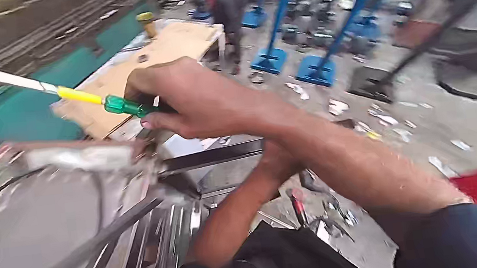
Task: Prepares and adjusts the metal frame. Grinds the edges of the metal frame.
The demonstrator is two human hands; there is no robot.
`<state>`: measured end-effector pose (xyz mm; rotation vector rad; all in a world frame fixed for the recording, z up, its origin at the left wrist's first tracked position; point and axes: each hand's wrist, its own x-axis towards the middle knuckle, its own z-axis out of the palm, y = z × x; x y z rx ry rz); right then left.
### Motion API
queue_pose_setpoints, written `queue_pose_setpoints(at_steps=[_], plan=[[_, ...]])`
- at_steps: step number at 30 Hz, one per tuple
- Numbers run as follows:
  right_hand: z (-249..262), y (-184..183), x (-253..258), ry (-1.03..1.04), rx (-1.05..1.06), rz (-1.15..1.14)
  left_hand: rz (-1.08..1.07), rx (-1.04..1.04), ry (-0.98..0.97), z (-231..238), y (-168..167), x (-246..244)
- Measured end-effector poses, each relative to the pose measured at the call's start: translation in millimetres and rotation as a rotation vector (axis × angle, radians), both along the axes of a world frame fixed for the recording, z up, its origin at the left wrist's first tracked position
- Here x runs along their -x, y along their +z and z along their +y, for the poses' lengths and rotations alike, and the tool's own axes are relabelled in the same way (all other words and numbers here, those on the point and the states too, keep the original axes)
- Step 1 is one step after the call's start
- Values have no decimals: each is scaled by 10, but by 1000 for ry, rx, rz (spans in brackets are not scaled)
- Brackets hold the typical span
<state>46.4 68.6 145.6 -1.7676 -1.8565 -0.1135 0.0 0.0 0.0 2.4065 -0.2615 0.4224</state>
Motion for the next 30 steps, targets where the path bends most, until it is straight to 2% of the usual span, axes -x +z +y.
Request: queue_pose_setpoints(at_steps=[2, 3, 4, 7, 10, 13, 16, 19, 30], plan=[[-905, -174, -128, -141, -218, 288, -298, -213, 55, -139, -178, -241], [-1353, -327, -122, -265, -307, 384, -379, -250, 71, -170, -225, -335], [-1778, -514, -98, -418, -369, 458, -362, -283, 65, -193, -199, -410], [-2801, -1204, 89, -909, -430, 552, -15, -456, -34, -330, 5, -587], [-3385, -1881, 437, -1186, -394, 587, 49, -545, -42, -478, 31, -687], [-3567, -2317, 717, -1285, -404, 675, 13, -593, 2, -615, 8, -729], [-3540, -2524, 752, -1338, -355, 537, 4, -637, 36, -757, 16, -781], [-3438, -2457, 727, -1308, -374, 398, -6, -643, 55, -822, 4, -809], [-3273, -2465, 819, -1362, -368, 383, 16, -643, 100, -807, 7, -788]])
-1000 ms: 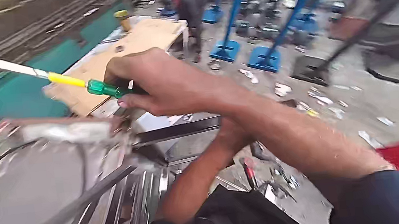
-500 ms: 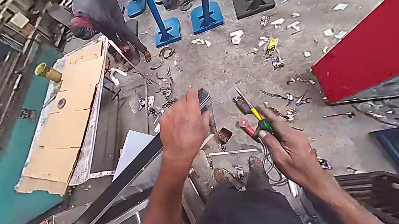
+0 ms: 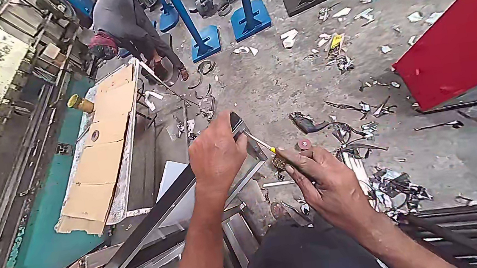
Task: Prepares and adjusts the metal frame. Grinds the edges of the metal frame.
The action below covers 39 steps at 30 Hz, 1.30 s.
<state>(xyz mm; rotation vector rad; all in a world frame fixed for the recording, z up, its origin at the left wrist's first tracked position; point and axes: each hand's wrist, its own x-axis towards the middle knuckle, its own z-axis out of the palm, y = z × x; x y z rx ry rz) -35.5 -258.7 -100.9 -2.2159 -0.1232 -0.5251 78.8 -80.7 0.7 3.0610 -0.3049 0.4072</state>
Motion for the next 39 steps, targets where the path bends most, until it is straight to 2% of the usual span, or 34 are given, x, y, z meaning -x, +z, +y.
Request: queue_pose_setpoints(at_steps=[11, 14, 18, 20, 22, 25, 28, 30, 32, 33, 34, 35, 37, 39], plan=[[12, 61, -28, -29, 34, 11, -9, -3, -4, 10, -9, -16], [45, 86, -38, -48, 164, -9, -9, -12, -2, 15, 0, -32], [140, 166, -89, -119, 439, -58, 65, -8, 3, 24, 35, -56], [165, 192, -134, -130, 503, -68, 64, 5, 32, -16, 40, -68], [177, 200, -150, -123, 480, -52, 57, 21, 55, -58, 26, -62], [174, 242, -184, -74, 289, 31, 73, 75, 63, -41, 38, -64], [156, 353, -232, 13, -99, 280, 49, 117, 47, -3, 22, -66], [187, 445, -302, 86, -548, 483, 28, 129, 50, 25, 27, -89], [197, 534, -347, 156, -1213, 744, 32, 121, 53, 30, 9, -97], [170, 550, -354, 195, -1403, 835, 40, 119, 52, 38, 12, -91], [121, 574, -385, 217, -1399, 843, 43, 125, 44, 39, 37, -114], [71, 574, -385, 228, -1249, 792, 58, 136, 32, 60, 45, -106], [-98, 511, -420, 286, -778, 621, 76, 175, -18, 99, 58, -115], [-259, 432, -393, 276, -487, 497, 79, 234, -48, 131, 44, -80]])
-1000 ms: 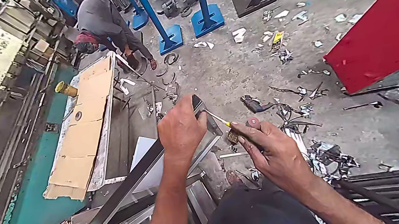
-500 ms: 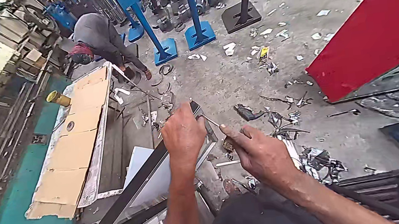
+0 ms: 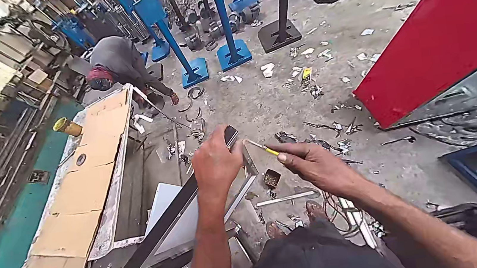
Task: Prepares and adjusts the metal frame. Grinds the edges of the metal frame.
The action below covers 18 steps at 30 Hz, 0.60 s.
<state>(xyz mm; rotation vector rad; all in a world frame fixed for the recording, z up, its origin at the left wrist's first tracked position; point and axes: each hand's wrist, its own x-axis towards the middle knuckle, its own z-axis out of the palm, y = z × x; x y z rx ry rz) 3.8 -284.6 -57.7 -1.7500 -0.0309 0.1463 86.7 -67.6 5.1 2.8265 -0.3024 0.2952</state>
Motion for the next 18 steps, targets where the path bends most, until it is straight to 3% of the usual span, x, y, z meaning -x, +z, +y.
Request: queue_pose_setpoints(at_steps=[6, 11, 15, 18], plan=[[-131, -422, 256, -173, -7, -67, -206, -44, 108, -108, -99, 31], [-163, -843, 416, -85, 29, -18, -296, -75, 147, -167, -112, 56], [-366, -1167, 436, -73, 47, 52, -242, -94, 152, -171, -91, 86], [-618, -1637, 435, -76, 138, 173, -290, -114, 105, -125, -119, 113]])
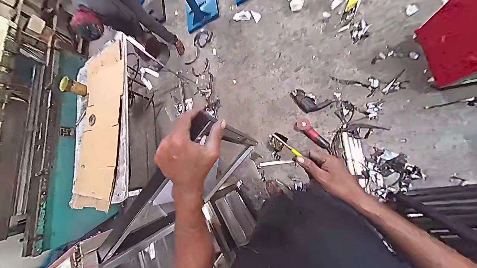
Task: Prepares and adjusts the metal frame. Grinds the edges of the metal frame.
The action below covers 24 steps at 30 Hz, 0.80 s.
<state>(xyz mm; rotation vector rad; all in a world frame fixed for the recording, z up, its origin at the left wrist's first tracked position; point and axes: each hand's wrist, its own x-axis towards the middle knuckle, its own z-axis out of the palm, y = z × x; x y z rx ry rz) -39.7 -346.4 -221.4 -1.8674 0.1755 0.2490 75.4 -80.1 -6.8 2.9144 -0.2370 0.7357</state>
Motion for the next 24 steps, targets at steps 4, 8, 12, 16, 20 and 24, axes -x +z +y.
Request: queue_pose_setpoints(at_steps=[4, 8, 12, 16, 20, 24], plan=[[-375, -963, 51, 56, 25, 241, -283, 261, -405, 83, -231, 281], [-658, -2310, 88, 179, 176, 544, 97, 441, -625, -205, -1116, 742], [-656, -3718, 199, 176, 250, 785, 773, 318, -351, -205, -2913, 1117], [-535, -4906, 63, 128, 310, 868, 1326, 133, -131, 183, -4018, 1808], [-549, -5959, -112, 90, 328, 840, 1628, 171, 185, 529, -4430, 2445], [-1163, -6708, -656, -251, 507, 599, 1758, 206, 467, 692, -4619, 2781]])
